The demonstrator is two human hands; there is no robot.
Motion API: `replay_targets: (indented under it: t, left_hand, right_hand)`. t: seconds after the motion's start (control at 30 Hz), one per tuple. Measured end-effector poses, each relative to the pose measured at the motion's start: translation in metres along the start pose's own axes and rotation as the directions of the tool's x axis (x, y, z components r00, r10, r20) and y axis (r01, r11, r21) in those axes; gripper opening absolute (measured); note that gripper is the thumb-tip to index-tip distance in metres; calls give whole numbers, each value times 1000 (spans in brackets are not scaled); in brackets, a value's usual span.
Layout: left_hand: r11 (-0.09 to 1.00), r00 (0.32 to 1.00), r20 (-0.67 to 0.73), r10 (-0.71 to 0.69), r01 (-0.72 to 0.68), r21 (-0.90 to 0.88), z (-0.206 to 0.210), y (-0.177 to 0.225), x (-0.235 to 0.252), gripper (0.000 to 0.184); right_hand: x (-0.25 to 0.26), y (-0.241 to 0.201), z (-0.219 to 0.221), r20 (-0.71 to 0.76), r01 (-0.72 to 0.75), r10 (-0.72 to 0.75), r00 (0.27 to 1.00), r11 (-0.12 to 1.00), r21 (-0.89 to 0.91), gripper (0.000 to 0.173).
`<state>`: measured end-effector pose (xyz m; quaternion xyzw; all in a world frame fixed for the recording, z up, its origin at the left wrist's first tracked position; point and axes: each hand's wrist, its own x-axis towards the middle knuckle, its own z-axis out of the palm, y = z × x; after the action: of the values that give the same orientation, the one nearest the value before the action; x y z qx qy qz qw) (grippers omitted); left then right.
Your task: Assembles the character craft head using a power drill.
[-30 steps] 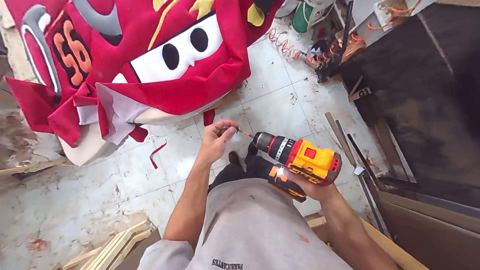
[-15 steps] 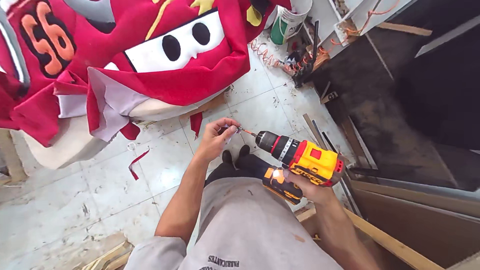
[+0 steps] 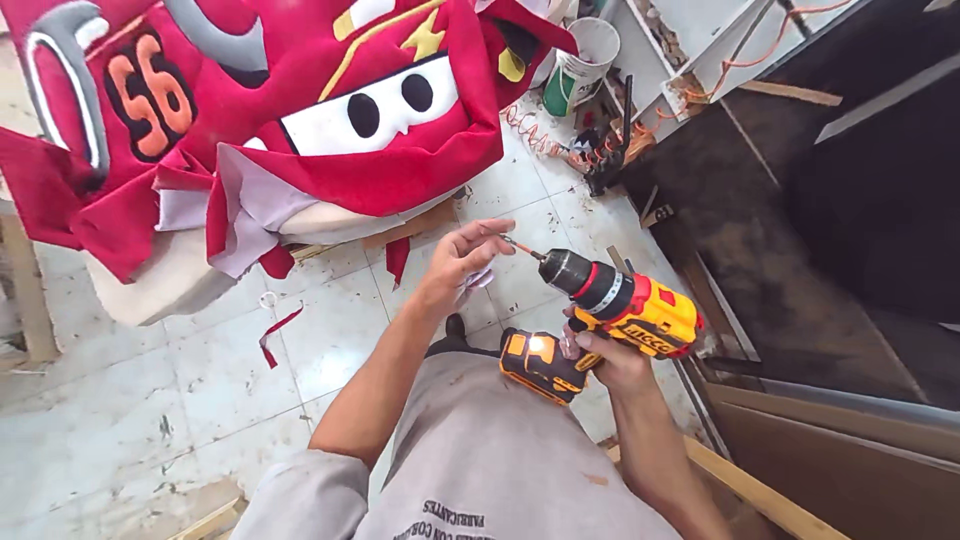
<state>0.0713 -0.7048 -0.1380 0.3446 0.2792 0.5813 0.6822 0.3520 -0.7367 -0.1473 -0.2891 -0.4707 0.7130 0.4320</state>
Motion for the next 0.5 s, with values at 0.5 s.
replay_targets:
  t: [0.5]
  left_hand:
    - [932, 767, -611, 194, 51, 359, -59, 101, 97, 44]
  right_hand:
    - [3, 16, -20, -82, -65, 68, 994, 997, 46, 26]
